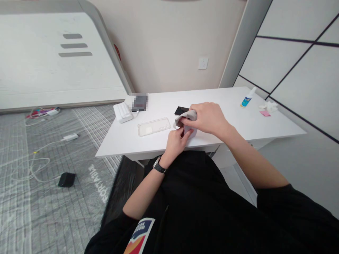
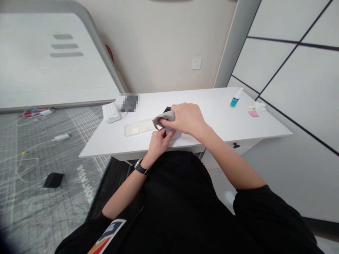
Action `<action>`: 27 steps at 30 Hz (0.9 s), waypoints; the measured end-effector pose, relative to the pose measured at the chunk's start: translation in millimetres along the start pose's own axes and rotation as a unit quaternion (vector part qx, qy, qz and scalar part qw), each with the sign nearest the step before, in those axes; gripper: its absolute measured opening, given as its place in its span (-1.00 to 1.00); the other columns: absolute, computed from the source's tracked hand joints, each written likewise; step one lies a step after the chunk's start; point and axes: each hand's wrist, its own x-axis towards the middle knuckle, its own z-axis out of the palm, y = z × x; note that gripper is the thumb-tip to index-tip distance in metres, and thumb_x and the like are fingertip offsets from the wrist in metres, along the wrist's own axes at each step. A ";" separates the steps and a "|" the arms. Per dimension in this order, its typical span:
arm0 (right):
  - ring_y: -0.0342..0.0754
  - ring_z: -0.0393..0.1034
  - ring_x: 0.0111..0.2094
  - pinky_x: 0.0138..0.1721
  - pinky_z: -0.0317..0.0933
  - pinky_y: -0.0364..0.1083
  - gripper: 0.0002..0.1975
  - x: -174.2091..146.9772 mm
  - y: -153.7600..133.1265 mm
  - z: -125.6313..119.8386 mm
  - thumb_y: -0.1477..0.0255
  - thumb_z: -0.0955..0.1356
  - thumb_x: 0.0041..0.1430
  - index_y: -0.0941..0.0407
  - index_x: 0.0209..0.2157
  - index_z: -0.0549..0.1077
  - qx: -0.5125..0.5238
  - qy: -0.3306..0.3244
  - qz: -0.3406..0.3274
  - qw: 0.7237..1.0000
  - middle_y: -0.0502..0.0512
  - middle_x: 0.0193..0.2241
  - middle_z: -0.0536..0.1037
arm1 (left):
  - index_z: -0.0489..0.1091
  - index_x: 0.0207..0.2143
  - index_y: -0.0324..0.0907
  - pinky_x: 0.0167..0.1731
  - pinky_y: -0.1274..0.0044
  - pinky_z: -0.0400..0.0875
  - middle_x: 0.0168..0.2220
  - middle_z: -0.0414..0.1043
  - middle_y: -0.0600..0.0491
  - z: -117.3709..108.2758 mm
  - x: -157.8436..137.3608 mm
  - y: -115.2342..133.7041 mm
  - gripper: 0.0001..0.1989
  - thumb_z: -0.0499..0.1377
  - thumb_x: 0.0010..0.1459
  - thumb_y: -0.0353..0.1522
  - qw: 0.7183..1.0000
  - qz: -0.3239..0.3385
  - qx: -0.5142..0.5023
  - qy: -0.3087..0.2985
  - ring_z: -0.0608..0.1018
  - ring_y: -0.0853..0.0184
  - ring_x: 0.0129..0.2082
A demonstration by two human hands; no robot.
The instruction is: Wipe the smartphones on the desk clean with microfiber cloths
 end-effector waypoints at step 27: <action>-0.01 0.45 -0.30 -0.37 -0.04 -0.06 -0.84 1.0 3.9 5.7 0.38 0.35 0.24 0.10 -0.21 0.56 0.009 0.011 -0.181 0.983 0.06 -0.30 0.63 | 0.31 -0.55 -0.16 -0.50 0.50 0.13 -0.60 0.34 0.09 -2.0 -3.6 -1.4 -0.67 0.17 0.30 -0.31 0.999 0.009 0.047 -0.004 0.37 0.36 -0.58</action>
